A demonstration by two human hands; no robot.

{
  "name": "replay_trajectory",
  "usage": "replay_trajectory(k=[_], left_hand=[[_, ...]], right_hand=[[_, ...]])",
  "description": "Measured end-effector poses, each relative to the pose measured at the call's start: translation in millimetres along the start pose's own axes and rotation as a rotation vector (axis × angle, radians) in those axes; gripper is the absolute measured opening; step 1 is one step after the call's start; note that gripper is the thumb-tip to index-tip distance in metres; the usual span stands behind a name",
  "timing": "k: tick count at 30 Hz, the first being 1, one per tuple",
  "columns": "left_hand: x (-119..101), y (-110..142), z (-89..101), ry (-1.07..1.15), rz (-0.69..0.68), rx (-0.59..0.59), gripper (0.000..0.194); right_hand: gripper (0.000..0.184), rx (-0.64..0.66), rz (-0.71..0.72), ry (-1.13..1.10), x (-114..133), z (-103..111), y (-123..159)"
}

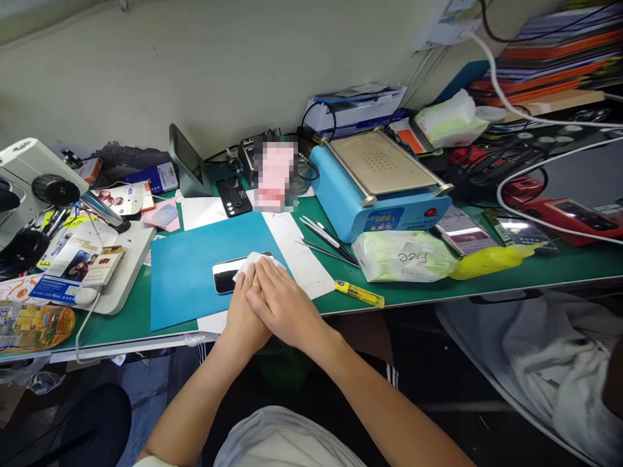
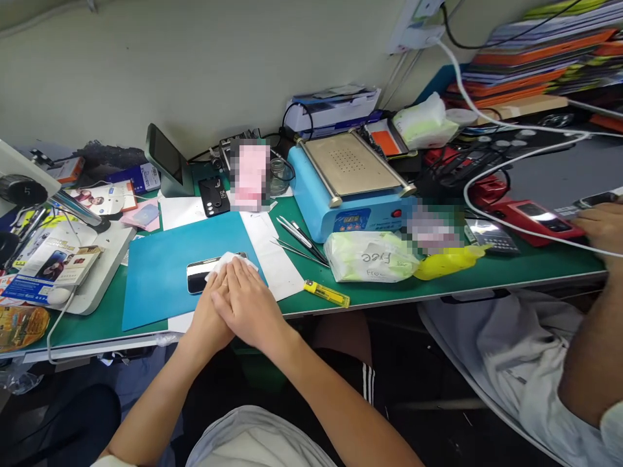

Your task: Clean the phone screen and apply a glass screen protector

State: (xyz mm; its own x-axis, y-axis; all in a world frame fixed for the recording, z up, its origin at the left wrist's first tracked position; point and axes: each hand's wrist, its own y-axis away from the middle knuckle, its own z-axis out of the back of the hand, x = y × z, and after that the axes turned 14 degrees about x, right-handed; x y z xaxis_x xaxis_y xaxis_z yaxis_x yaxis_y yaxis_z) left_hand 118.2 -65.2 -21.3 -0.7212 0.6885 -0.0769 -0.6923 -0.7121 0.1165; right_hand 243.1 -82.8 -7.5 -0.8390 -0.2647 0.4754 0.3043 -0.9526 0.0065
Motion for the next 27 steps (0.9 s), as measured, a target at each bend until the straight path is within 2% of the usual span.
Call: replay_trajectory(k=[2,5,10,14,19,23,27], left_hand=[[-0.3,-3.0,1.0,0.007,0.018,0.027,0.068],[-4.8,-1.5,-1.1,0.004,0.06,-0.002,0.068],[-7.6,1.7,-5.5,-0.003,0.042,0.002,0.067],[-4.7,-0.2,-3.0,-0.009,0.052,0.022,0.068],[-8.8,7.1,2.3,-0.014,0.047,0.021,0.066],[-6.4,-2.5,10.4,-0.038,0.033,0.102,0.067],[-7.1,-1.7,11.6,-0.076,0.05,0.095,0.065]], right_hand=[[0.068,0.029,-0.001,-0.004,-2.0,1.2,-2.8],[0.069,0.025,0.028,0.029,-2.1,-0.3,0.5],[0.071,0.004,0.046,0.042,-2.1,-4.9,7.1],[0.071,0.048,0.021,0.006,-2.3,-5.0,4.0],[0.07,0.009,0.04,-0.006,1.6,-7.7,10.2],[0.071,0.058,-0.003,-0.052,-3.5,-0.4,3.2],[0.073,0.07,0.019,-0.048,-3.8,3.5,4.3]])
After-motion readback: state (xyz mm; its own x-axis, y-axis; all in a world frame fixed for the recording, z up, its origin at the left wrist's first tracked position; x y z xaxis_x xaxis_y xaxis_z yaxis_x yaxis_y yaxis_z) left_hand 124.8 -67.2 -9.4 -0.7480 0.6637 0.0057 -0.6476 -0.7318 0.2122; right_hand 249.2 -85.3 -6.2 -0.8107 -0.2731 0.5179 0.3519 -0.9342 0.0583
